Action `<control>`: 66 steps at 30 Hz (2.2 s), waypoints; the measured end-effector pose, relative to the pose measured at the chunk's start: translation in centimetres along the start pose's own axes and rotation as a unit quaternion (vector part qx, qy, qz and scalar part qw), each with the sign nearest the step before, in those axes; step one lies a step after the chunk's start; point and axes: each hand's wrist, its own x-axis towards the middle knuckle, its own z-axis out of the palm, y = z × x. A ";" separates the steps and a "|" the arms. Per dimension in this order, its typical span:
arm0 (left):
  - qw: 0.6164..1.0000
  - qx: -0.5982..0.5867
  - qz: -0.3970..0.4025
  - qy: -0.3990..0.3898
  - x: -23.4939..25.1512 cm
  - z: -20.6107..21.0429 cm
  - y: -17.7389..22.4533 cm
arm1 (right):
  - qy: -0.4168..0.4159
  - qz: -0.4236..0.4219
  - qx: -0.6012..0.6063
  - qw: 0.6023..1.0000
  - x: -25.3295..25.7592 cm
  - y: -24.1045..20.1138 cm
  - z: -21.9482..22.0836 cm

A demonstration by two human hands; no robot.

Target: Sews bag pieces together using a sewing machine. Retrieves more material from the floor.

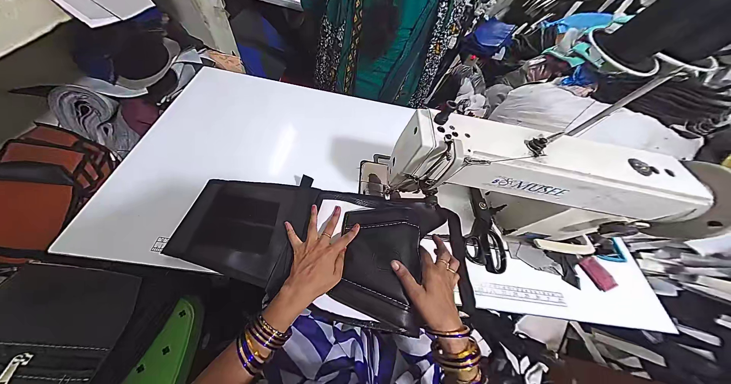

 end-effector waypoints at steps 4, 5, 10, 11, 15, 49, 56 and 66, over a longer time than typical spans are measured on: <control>1.000 -0.011 -0.023 -0.018 0.0 -0.1 0.1 | -0.061 0.072 0.284 0.954 -0.7 -1.8 0.5; 0.999 -0.020 -0.029 -0.021 0.1 -0.1 0.1 | -0.060 0.085 0.339 0.935 -0.5 -1.4 0.6; 0.993 -0.032 -0.087 -0.071 0.8 -0.7 0.0 | 0.010 0.118 0.386 0.915 -0.9 4.2 -1.9; 0.992 -0.034 -0.094 -0.081 0.8 -0.9 0.1 | 0.028 0.127 0.373 0.919 -1.1 5.5 -2.9; 0.986 -0.029 -0.066 -0.153 2.4 -2.9 2.0 | 0.063 0.129 0.347 0.927 -0.4 8.7 -5.9; 0.968 -0.044 0.045 -0.243 10.3 1.8 3.7 | -0.029 0.115 0.281 0.952 5.8 9.5 -7.2; 0.975 -0.110 0.009 -0.190 5.4 3.4 9.7 | 0.023 0.013 -0.033 0.999 6.4 12.2 -11.0; 0.984 -0.067 0.020 -0.165 4.2 3.9 9.4 | 0.209 0.062 -0.250 0.943 7.1 16.6 -9.6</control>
